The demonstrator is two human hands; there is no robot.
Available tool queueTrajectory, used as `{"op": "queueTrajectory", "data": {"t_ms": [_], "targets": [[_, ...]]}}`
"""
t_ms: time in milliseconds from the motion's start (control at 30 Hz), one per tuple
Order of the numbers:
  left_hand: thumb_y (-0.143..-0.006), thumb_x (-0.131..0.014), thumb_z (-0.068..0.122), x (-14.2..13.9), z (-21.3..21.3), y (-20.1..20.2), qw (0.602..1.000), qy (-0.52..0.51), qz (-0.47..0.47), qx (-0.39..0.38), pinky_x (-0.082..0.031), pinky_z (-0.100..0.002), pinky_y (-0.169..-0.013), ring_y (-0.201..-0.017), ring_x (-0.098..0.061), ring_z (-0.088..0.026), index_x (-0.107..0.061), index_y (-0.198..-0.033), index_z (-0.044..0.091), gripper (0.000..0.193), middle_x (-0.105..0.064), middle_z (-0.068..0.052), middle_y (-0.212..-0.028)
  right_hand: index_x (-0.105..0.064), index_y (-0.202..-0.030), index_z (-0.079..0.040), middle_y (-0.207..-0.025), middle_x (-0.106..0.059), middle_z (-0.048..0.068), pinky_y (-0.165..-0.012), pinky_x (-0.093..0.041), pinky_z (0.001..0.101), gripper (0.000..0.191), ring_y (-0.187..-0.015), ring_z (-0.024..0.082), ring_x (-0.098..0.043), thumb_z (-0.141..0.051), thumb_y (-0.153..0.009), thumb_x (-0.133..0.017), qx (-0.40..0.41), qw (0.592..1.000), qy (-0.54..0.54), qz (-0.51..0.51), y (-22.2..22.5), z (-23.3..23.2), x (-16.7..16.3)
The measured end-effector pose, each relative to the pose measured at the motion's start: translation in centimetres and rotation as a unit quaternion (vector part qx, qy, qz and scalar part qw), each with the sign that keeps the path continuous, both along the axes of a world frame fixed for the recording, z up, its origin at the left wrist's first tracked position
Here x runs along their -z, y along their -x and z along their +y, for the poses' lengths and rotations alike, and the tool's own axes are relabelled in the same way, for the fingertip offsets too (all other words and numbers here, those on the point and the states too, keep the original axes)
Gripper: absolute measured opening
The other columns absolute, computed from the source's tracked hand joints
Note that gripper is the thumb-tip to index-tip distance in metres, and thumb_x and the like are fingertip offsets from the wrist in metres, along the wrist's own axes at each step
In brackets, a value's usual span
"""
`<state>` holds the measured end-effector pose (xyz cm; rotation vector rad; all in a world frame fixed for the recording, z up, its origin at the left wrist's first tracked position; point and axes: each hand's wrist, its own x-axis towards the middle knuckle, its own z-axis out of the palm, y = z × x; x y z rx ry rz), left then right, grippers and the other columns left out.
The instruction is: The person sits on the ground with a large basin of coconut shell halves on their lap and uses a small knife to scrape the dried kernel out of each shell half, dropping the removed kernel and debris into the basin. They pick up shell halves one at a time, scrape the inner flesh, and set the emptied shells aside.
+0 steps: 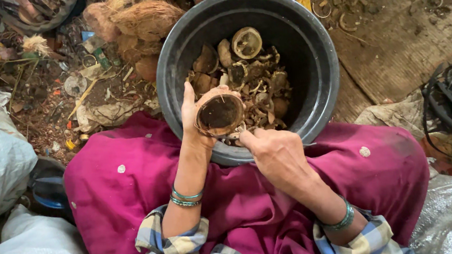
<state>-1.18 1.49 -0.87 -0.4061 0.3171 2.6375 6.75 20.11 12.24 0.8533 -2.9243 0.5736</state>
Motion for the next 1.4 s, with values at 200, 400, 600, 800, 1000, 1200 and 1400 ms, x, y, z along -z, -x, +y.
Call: {"op": "queueTrajectory", "data": {"t_ms": [200,400,600,800,1000,1200,1400], "targets": [[-0.092,-0.026,0.086,-0.6,-0.2,-0.4,0.998,-0.018,0.013,0.060,-0.062,-0.056,-0.084,-0.092,-0.072,-0.049,-0.065,-0.110,-0.010,0.105,-0.072,-0.032,-0.103,-0.065,-0.096,-0.008,-0.073,-0.064,0.009,-0.056,-0.052,0.0407,0.014,-0.064,0.027,-0.066,-0.007,-0.085,-0.056,0.020,0.998,-0.039,0.046,-1.5,-1.6,0.5],[-0.090,-0.025,0.090,-1.1,-0.6,-0.3,0.999,0.026,-0.033,0.019,-0.060,-0.051,-0.090,-0.096,-0.072,-0.043,-0.064,-0.111,-0.013,0.112,-0.073,-0.032,-0.104,-0.063,-0.099,-0.008,-0.074,-0.065,0.008,-0.056,-0.053,0.0382,0.016,-0.063,0.025,-0.067,-0.009,-0.084,-0.058,0.060,0.994,-0.046,0.076,-2.2,-3.4,2.1],[-0.092,-0.024,0.087,-0.7,-0.3,0.1,0.991,0.075,-0.028,-0.105,-0.059,-0.044,-0.095,-0.100,-0.072,-0.034,-0.066,-0.115,-0.014,0.112,-0.074,-0.024,-0.108,-0.059,-0.090,-0.010,-0.074,-0.066,0.008,-0.056,-0.054,0.0384,0.005,-0.065,0.024,-0.068,-0.009,-0.085,-0.058,0.092,0.992,-0.049,0.072,-1.9,-4.1,3.0],[-0.093,-0.023,0.083,-0.4,-0.9,0.3,0.970,0.133,-0.045,-0.201,-0.060,-0.043,-0.095,-0.101,-0.073,-0.033,-0.068,-0.114,-0.013,0.108,-0.075,-0.021,-0.109,-0.057,-0.086,-0.011,-0.073,-0.066,0.009,-0.057,-0.054,0.0397,0.003,-0.066,0.026,-0.069,-0.008,-0.085,-0.058,0.088,0.992,-0.029,0.081,-1.0,-4.7,3.5],[-0.095,-0.024,0.080,-0.9,-0.9,0.0,0.954,0.163,-0.041,-0.246,-0.059,-0.042,-0.096,-0.102,-0.072,-0.033,-0.069,-0.114,-0.012,0.105,-0.075,-0.022,-0.110,-0.059,-0.088,-0.010,-0.074,-0.067,0.011,-0.058,-0.054,0.0405,0.004,-0.067,0.027,-0.070,-0.007,-0.086,-0.057,0.087,0.992,-0.004,0.086,-0.9,-4.4,3.6],[-0.097,-0.025,0.079,-2.0,0.1,-0.1,0.924,0.243,0.066,-0.289,-0.059,-0.040,-0.096,-0.099,-0.072,-0.031,-0.069,-0.108,-0.011,0.101,-0.075,-0.022,-0.106,-0.064,-0.097,-0.007,-0.074,-0.069,0.013,-0.055,-0.054,0.0422,0.013,-0.065,0.029,-0.071,-0.007,-0.087,-0.055,0.112,0.991,-0.002,0.069,-0.5,-4.7,3.7],[-0.103,-0.026,0.077,-1.3,1.0,-0.3,0.891,0.308,0.098,-0.318,-0.057,-0.040,-0.099,-0.103,-0.071,-0.031,-0.069,-0.109,-0.009,0.097,-0.073,-0.022,-0.108,-0.066,-0.098,-0.012,-0.073,-0.071,0.015,-0.057,-0.053,0.0494,0.014,-0.069,0.035,-0.072,-0.011,-0.091,-0.054,0.123,0.991,0.033,-0.026,1.5,-3.2,3.2]]}}
